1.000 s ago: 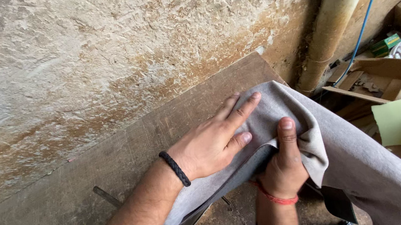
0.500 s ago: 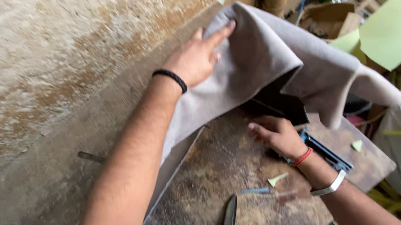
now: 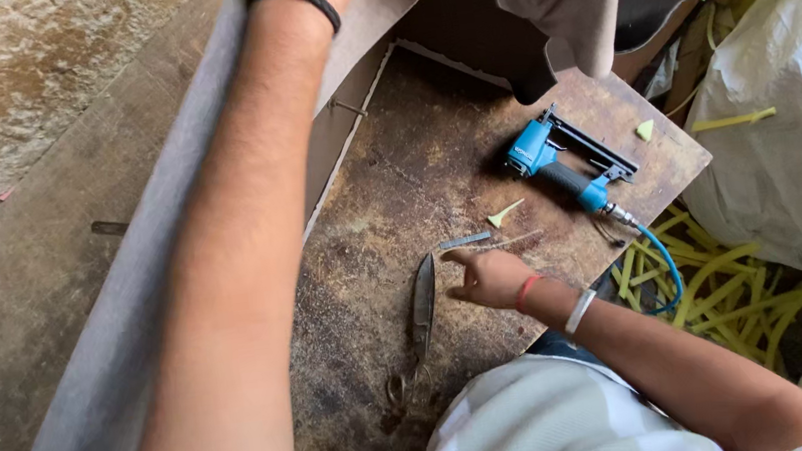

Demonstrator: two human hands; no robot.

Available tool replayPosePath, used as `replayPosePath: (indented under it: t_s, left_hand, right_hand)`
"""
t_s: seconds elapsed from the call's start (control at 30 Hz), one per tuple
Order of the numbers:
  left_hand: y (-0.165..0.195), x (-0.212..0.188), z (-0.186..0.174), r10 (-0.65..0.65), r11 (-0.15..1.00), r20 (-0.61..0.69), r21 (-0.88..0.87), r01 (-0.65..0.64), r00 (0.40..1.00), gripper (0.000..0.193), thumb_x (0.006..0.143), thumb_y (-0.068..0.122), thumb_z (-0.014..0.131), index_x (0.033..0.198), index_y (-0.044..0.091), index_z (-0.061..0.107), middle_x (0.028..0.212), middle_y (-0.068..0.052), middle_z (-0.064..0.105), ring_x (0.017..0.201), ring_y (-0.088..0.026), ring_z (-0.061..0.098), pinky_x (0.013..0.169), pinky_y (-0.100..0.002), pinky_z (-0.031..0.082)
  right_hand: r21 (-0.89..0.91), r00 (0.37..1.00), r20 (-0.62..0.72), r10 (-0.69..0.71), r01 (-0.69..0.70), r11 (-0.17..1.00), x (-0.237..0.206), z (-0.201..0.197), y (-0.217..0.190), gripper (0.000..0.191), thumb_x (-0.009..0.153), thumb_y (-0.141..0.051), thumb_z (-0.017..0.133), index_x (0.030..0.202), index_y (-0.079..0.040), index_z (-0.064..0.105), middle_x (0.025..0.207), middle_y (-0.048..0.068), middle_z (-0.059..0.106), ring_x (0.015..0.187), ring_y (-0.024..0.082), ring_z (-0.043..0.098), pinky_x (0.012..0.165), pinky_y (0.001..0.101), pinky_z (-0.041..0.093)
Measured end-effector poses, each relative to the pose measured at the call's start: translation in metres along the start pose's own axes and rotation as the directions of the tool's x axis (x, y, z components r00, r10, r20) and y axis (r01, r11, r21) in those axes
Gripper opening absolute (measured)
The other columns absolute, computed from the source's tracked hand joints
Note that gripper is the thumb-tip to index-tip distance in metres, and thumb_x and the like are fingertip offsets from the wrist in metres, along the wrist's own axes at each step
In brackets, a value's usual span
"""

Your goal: The person cuts beige upholstery fabric with shears, pulls the fabric taut over a long wooden furniture frame, and staples it in place using a pneumatic nail gun, folding the fabric around a corner and stapling the folded edge down.

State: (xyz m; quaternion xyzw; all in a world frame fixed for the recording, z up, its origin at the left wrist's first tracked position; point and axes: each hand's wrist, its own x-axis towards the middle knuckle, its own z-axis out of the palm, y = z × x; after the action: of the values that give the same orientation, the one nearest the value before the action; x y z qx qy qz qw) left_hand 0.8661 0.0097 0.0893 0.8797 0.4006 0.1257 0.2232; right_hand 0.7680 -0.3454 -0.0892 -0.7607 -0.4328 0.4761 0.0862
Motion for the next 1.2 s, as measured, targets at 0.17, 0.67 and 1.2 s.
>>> replayPosePath:
  t_s: [0.17,0.67,1.2]
  left_hand:
    - [-0.006,-0.098,0.016,0.564,0.806,-0.063,0.258,-0.532,0.824,0.051,0.094,0.039,0.072,0.143,0.029,0.061,0.159,-0.018,0.038,0.148,-0.042,0.027,0.125,-0.061,0.015]
    - [-0.167,-0.289,0.162,-0.291,0.579,0.621,-0.492,0.651,0.728,0.063,0.097,0.041,0.065,0.148,0.008,0.046,0.143,-0.013,0.059,0.128,-0.021,0.060,0.108,-0.041,0.050]
    - [-0.039,-0.275,0.238,-0.103,0.370,0.914,-0.332,0.868,0.393,0.028,0.095,0.043,0.071,0.092,0.015,0.073,0.072,0.001,0.064,0.061,-0.011,0.057,0.059,-0.030,0.047]
  right_hand:
    - [-0.157,0.890,0.369,-0.267,0.343,0.926,0.013,0.051,-0.050,0.083,0.092,-0.054,0.067,0.159,-0.025,0.027,0.125,0.012,0.067,0.106,0.033,0.069,0.095,0.0454,0.050]
    - [0.027,0.977,-0.206,0.058,-0.054,0.998,0.057,0.046,-0.012,0.030,0.095,-0.031,0.061,0.122,-0.018,0.061,0.102,0.017,0.071,0.098,0.037,0.070,0.085,0.0478,0.056]
    - [0.390,0.955,-0.294,-0.026,0.145,0.909,-0.006,0.009,0.067,0.015,0.076,-0.011,0.072,0.088,-0.003,0.068,0.089,0.010,0.070,0.087,0.025,0.071,0.084,0.0379,0.059]
